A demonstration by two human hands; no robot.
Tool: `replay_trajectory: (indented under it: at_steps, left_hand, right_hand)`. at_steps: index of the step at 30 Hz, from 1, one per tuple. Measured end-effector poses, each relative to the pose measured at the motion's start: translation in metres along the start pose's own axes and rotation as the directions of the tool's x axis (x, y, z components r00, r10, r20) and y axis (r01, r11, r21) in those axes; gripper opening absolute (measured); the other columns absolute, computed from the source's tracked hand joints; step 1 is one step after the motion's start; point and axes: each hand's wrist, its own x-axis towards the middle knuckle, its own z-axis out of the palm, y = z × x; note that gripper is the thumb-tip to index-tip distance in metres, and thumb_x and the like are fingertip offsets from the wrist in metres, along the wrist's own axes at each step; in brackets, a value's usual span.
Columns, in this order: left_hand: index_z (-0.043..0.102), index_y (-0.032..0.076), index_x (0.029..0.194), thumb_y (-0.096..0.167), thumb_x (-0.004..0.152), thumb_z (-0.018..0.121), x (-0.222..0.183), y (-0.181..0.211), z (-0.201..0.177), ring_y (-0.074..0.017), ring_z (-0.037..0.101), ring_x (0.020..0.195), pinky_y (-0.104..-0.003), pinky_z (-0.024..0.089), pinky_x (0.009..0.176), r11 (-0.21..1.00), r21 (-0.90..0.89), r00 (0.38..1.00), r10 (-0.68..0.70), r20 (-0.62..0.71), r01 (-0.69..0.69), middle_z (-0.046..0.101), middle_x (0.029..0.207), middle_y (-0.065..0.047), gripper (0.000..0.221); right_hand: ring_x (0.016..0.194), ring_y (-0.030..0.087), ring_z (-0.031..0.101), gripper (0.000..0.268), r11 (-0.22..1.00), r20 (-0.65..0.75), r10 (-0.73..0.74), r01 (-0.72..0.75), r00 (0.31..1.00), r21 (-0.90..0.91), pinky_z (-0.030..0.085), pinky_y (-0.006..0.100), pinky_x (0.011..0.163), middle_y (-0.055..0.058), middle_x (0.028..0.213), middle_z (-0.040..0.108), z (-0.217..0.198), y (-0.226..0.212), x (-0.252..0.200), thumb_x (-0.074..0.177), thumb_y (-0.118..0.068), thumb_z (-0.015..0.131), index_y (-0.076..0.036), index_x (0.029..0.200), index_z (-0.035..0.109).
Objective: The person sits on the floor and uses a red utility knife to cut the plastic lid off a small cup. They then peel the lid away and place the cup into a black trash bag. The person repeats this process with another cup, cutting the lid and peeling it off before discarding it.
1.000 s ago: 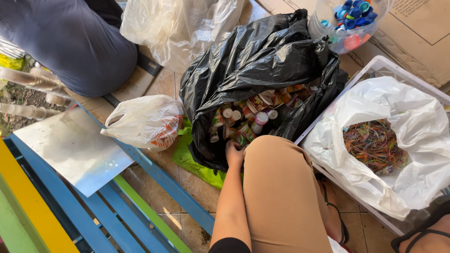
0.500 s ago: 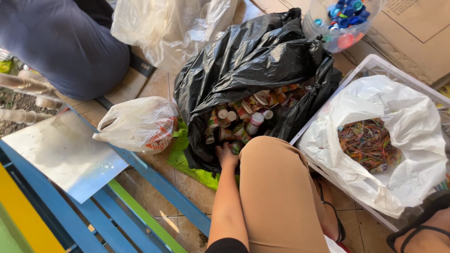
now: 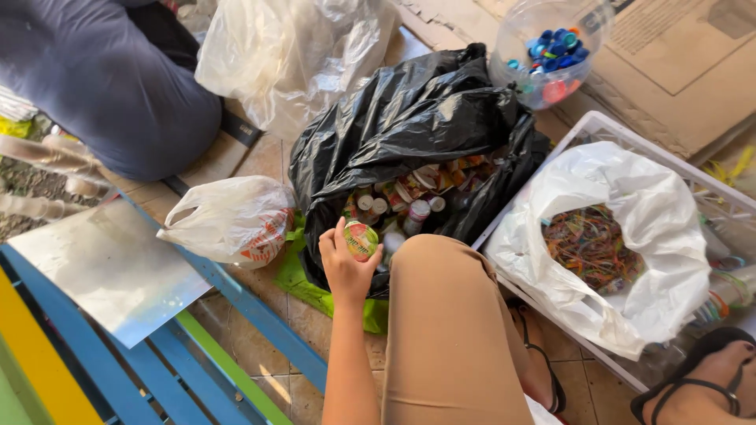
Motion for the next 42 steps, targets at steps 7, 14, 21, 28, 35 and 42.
replay_trajectory:
  at_steps: [7,14,21,28,35,42]
  left_hand:
    - [0.048,0.001,0.151,0.034,0.061,0.094,0.006,0.175,-0.009,-0.0147,0.061,0.109,-0.031,0.050,0.100,0.112,-0.915,0.910,0.116,0.399,0.387,0.057,0.118,-0.008,0.106]
    - [0.051,0.002,0.137,0.017,0.077,0.077,-0.015,0.347,-0.015,-0.0190,0.059,0.109,-0.031,0.047,0.102,-0.112,-0.716,0.651,0.528,0.545,0.689,0.060,0.120,-0.010,0.068]
    - [0.016,0.009,0.145,0.005,0.083,0.067,-0.058,0.420,-0.004,-0.0314,0.064,0.115,-0.040,0.047,0.103,-0.495,-0.496,0.648,0.198,0.736,0.714,0.049,0.137,-0.024,0.081]
    - [0.017,0.006,0.156,0.007,0.082,0.073,-0.071,0.409,-0.009,-0.0330,0.055,0.131,-0.042,0.040,0.114,-0.428,-0.518,0.655,0.288,0.698,0.740,0.056,0.137,-0.023,0.093]
    - [0.019,0.010,0.155,0.015,0.079,0.078,-0.079,0.399,-0.004,-0.0311,0.058,0.126,-0.041,0.044,0.109,-0.308,-0.570,0.631,0.153,0.760,0.762,0.059,0.133,-0.022,0.096]
    - [0.014,0.010,0.157,0.014,0.081,0.075,-0.074,0.396,-0.008,-0.0304,0.057,0.126,-0.038,0.045,0.105,-0.271,-0.556,0.607,0.166,0.777,0.786,0.058,0.134,-0.023,0.096]
  right_hand:
    - [0.037,0.012,0.028,0.082,0.998,-0.126,0.064,-0.061,0.990,0.024,0.023,0.026,0.037,0.002,0.040,0.038,0.011,-0.022,-0.086,0.057,0.013,0.085,-0.009,0.135,0.072]
    - [0.033,0.011,0.026,0.085,0.984,-0.298,0.176,-0.156,0.938,0.088,0.021,0.026,0.035,0.001,0.035,0.036,0.014,-0.035,-0.160,0.055,0.013,0.085,-0.010,0.135,0.072]
    - [0.051,0.016,0.043,0.063,0.910,-0.504,0.212,-0.357,0.837,-0.211,0.035,0.030,0.046,0.004,0.060,0.058,0.024,-0.033,-0.149,0.061,-0.013,0.092,-0.016,0.123,0.076]
    - [0.038,0.013,0.032,0.049,0.792,-0.218,0.531,-0.389,0.819,0.470,0.020,0.029,0.035,0.010,0.053,0.050,0.010,-0.005,-0.141,0.078,-0.006,0.077,0.003,0.127,0.074]
    - [0.044,0.022,0.039,0.070,0.777,-0.172,0.615,-0.555,0.769,0.298,0.026,0.034,0.039,0.018,0.062,0.060,0.018,-0.003,-0.133,0.064,0.000,0.091,-0.002,0.132,0.073]
    - [0.049,0.025,0.043,0.076,0.766,-0.162,0.639,-0.604,0.752,0.222,0.031,0.037,0.044,0.021,0.069,0.064,0.018,-0.006,-0.127,0.065,-0.002,0.091,-0.006,0.138,0.070]
